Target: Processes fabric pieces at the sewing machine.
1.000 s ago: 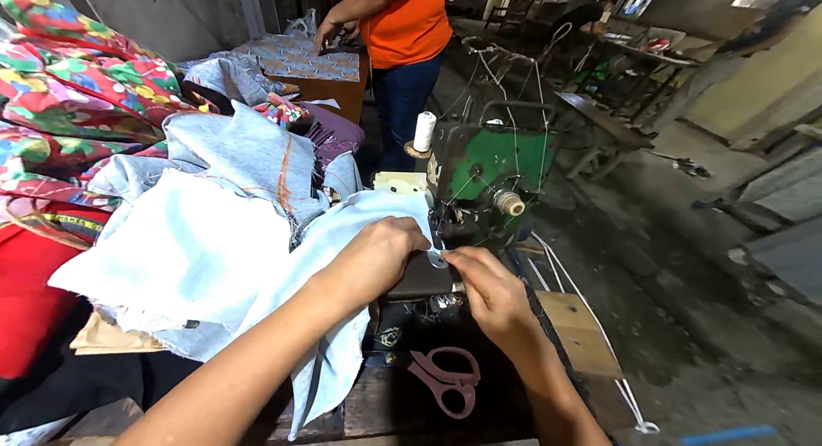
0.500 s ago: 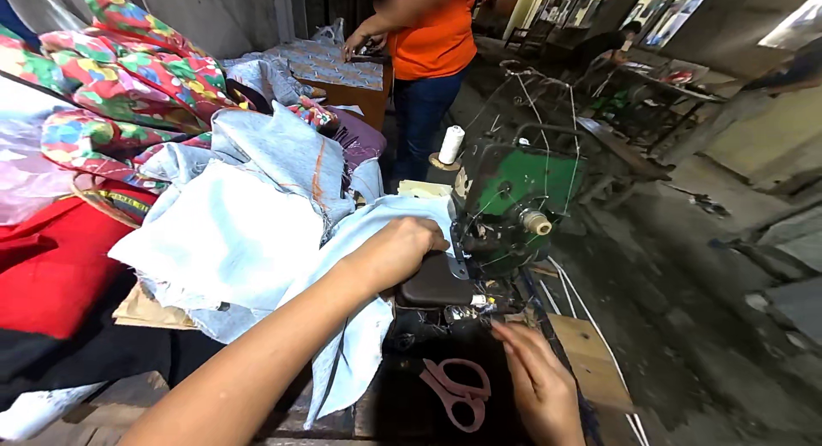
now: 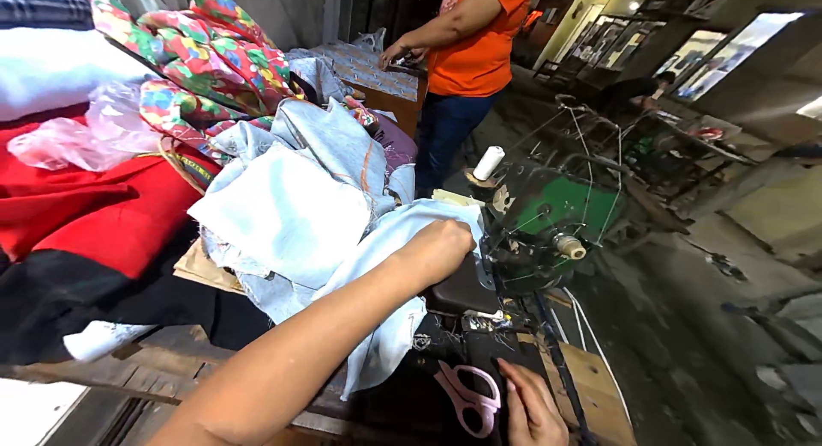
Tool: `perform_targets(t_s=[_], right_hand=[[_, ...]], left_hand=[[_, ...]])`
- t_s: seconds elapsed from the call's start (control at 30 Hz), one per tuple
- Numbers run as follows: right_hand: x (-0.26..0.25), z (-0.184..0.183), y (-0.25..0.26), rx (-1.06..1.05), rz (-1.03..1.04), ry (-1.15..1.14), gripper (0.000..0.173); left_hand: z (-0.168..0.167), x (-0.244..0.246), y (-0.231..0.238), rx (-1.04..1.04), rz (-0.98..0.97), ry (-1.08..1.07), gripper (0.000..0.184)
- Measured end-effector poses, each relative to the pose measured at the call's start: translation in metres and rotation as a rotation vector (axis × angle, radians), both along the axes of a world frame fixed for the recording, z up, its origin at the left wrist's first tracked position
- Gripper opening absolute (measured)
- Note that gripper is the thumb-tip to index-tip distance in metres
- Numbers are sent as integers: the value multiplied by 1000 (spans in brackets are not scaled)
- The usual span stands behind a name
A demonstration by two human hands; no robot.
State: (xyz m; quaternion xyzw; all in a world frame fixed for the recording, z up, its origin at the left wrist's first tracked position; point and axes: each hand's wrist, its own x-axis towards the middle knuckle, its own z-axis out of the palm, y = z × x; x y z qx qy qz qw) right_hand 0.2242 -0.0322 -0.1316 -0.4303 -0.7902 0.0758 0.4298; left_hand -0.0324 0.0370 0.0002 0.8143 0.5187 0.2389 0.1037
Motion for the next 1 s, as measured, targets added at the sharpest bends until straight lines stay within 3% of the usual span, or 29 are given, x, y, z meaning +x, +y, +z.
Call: perform_targets(t_s=[0.23, 0.47, 0.6, 0.73, 0.9, 1.0], right_hand=[[-3, 3, -1, -21, -5, 21, 27], [3, 2, 3, -40, 20, 72, 27], [-12, 25, -7, -47, 65, 92, 28], [-39, 56, -23, -142, 302, 105, 29], [-81, 72, -23, -207, 616, -213, 40], [-108, 64, -12, -145, 667, -313, 45]], left_hand=[[4, 13, -4, -105, 91, 33, 29], [4, 16, -9, -73, 122, 8, 28], [7, 18, -12, -91, 134, -2, 26], [11, 19, -8, -118, 127, -1, 27], [15, 17, -4, -145, 121, 13, 27], [23, -1, 2, -160, 55, 35, 27]])
